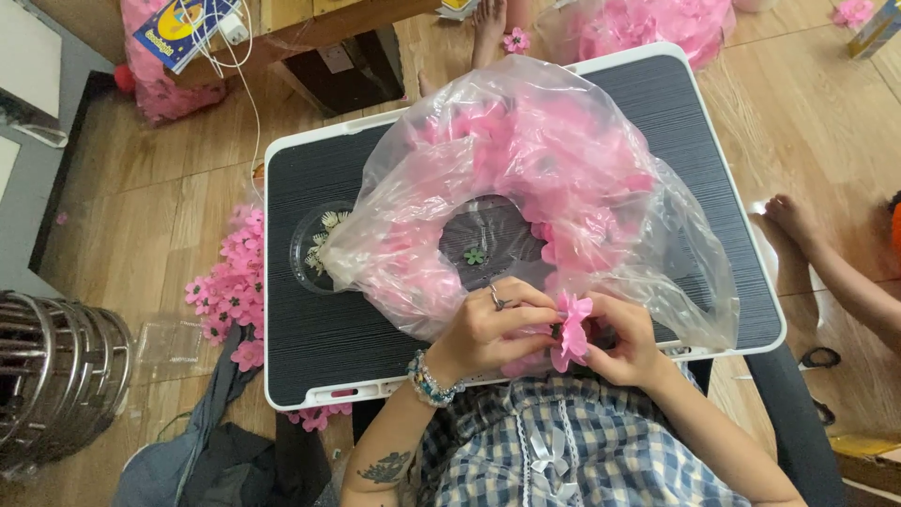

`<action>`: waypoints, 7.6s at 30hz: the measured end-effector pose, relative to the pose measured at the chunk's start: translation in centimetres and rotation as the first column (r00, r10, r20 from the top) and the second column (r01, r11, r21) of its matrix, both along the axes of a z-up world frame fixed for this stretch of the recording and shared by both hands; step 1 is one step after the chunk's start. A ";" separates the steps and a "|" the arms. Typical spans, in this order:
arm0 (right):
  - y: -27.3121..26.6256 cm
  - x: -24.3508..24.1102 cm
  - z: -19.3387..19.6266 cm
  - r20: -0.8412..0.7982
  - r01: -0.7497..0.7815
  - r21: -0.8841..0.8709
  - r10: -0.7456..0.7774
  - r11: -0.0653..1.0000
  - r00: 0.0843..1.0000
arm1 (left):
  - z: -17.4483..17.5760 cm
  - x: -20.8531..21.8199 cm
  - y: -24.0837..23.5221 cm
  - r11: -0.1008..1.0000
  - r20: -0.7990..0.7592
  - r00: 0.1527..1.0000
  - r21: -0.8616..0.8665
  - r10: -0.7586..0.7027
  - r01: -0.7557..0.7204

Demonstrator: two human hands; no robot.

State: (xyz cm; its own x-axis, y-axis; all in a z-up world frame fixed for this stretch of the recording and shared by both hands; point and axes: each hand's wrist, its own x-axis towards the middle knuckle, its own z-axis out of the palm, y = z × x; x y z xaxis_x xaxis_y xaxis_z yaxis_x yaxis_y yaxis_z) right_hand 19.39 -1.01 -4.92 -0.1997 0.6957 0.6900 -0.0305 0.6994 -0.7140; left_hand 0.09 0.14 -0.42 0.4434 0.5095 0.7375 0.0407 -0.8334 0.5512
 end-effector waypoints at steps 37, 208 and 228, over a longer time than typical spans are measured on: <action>-0.1 0.7 -2.8 0.136 -0.026 -0.014 0.027 1.000 0.990 | 0.0 0.1 0.0 0.997 -0.034 0.999 0.068 0.020 -0.018; -0.8 -0.2 -0.7 0.001 0.072 -0.169 -0.073 0.983 0.997 | -0.3 1.3 0.3 0.910 -0.174 0.949 0.370 0.264 -0.185; -0.7 0.2 0.3 0.082 0.007 -0.233 0.013 0.972 0.997 | -1.5 0.9 0.5 0.872 -0.177 0.937 0.450 0.300 -0.194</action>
